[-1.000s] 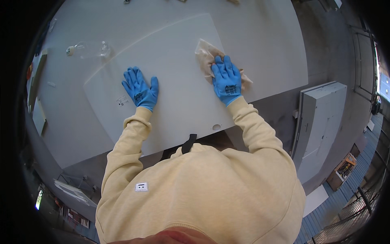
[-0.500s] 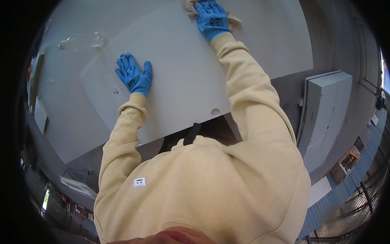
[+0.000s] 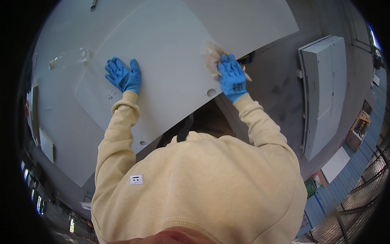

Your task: The person wipes a large white plastic sheet with a cloth, flips it over, and continues wiping the other side. The person then stacks the cleaned sheet with other similar sheets.

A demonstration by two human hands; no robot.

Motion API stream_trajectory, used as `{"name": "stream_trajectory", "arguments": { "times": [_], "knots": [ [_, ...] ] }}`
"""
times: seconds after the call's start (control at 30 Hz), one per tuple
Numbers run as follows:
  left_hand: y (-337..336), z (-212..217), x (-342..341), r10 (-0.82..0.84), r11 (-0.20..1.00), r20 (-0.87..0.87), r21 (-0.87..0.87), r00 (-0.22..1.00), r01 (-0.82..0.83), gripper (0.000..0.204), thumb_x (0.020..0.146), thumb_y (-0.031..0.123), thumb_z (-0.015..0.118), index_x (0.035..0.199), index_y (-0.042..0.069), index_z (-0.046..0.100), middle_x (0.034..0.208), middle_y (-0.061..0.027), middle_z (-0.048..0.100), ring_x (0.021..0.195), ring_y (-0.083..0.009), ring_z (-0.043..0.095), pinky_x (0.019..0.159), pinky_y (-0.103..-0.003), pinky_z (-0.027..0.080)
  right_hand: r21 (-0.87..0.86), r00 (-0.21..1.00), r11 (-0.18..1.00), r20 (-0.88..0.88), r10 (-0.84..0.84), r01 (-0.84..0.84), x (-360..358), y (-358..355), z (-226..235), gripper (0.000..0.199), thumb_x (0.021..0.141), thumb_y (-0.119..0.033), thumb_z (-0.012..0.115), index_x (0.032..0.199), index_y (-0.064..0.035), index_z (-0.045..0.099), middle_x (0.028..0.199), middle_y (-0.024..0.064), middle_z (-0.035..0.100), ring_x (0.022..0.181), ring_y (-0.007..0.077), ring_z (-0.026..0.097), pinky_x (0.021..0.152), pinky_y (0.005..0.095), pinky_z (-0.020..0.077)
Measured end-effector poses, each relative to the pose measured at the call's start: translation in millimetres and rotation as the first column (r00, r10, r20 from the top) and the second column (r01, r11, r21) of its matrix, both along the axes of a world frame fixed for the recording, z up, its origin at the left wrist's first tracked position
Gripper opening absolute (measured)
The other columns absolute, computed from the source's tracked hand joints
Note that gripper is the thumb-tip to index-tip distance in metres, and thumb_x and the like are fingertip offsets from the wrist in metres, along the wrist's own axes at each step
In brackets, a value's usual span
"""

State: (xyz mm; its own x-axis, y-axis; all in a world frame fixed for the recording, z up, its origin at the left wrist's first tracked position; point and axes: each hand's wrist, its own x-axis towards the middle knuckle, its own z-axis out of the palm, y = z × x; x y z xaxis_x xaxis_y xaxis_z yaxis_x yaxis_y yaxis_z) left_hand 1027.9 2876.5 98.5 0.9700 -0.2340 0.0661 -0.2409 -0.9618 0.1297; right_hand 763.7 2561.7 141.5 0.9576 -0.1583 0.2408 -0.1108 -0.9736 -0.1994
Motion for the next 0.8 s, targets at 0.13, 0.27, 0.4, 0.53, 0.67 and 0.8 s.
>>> {"name": "stream_trajectory", "arguments": {
  "times": [0.13, 0.27, 0.4, 0.53, 0.67, 0.8],
  "knots": [
    [-0.5, 6.6, -2.0, 0.001, 0.999, -0.039, 0.04, 0.999, 0.001, 0.089, 0.098, 0.061, 0.04, 0.161, 0.0, 0.021, 0.168, -0.0241, 0.016, 0.158, -0.0411, 0.006, 0.126, -0.056, 0.0, 0.003, 0.992, 1.0, 0.123, 0.008, -0.008, 108.3, -6.7, -24.9, 0.04, 0.087, -0.013, 0.066, 0.127, -0.0071, 0.064, 0.147, 0.0152, 0.056, 0.136, 0.04, 0.052, 0.107, 0.0506, 0.0459],
    [-1.1, 5.8, -0.2, 0.005, 1.0, -0.04, 0.008, 0.999, -0.004, 0.089, 0.098, 0.061, 0.04, 0.161, 0.0, 0.022, 0.168, -0.0239, 0.017, 0.158, -0.041, 0.007, 0.126, -0.055, 0.0, -0.013, 0.976, 1.0, 0.217, 0.008, -0.005, 217.2, -13.2, -38.6, 0.04, 0.09, -0.015, 0.063, 0.129, -0.0078, 0.065, 0.147, 0.0165, 0.057, 0.133, 0.0402, 0.054, 0.109, 0.0504, 0.0457],
    [0.4, 3.8, -0.4, -0.016, 1.0, -0.011, 0.005, 1.0, 0.016, 0.088, 0.098, 0.061, 0.041, 0.16, 0.001, 0.025, 0.168, -0.0237, 0.019, 0.157, -0.041, 0.01, 0.126, -0.055, 0.001, 0.125, 0.991, 0.991, 0.117, -0.071, 0.056, 237.2, -21.4, -56.2, 0.04, 0.095, -0.02, 0.051, 0.132, -0.005, 0.062, 0.143, 0.0193, 0.058, 0.133, 0.0386, 0.054, 0.109, 0.0489, 0.0433],
    [0.0, 7.0, -0.5, 0.014, 1.0, -0.022, 0.007, 1.0, -0.014, 0.087, 0.098, 0.06, 0.043, 0.16, 0.0, 0.026, 0.167, -0.024, 0.021, 0.157, -0.0413, 0.011, 0.126, -0.056, 0.002, -0.004, 0.988, 0.998, 0.143, 0.065, -0.065, 112.3, -12.6, -20.6, 0.041, 0.085, -0.011, 0.064, 0.126, -0.0067, 0.066, 0.148, 0.0163, 0.056, 0.134, 0.0389, 0.054, 0.106, 0.0495, 0.0464],
    [1.8, 5.7, -1.3, 0.008, 1.0, -0.014, 0.011, 1.0, -0.008, 0.087, 0.098, 0.059, 0.044, 0.16, 0.0, 0.026, 0.167, -0.0245, 0.021, 0.157, -0.042, 0.011, 0.125, -0.057, 0.003, 0.037, 0.998, 0.999, 0.052, 0.038, -0.04, -20.8, -4.4, -4.5, 0.043, 0.082, -0.006, 0.066, 0.126, -0.0034, 0.067, 0.146, 0.0177, 0.058, 0.137, 0.0409, 0.052, 0.108, 0.0502, 0.0467],
    [0.4, 4.1, -1.6, 0.01, 0.999, -0.018, 0.037, 1.0, -0.009, 0.087, 0.098, 0.059, 0.043, 0.16, 0.0, 0.026, 0.167, -0.0248, 0.02, 0.156, -0.0428, 0.012, 0.125, -0.057, 0.003, 0.026, 0.999, 0.999, 0.022, 0.042, -0.042, -5.5, -3.6, 4.3, 0.039, 0.084, -0.006, 0.067, 0.123, -0.0017, 0.066, 0.145, 0.0191, 0.058, 0.135, 0.0412, 0.054, 0.107, 0.0496, 0.0486]
  ]
}}
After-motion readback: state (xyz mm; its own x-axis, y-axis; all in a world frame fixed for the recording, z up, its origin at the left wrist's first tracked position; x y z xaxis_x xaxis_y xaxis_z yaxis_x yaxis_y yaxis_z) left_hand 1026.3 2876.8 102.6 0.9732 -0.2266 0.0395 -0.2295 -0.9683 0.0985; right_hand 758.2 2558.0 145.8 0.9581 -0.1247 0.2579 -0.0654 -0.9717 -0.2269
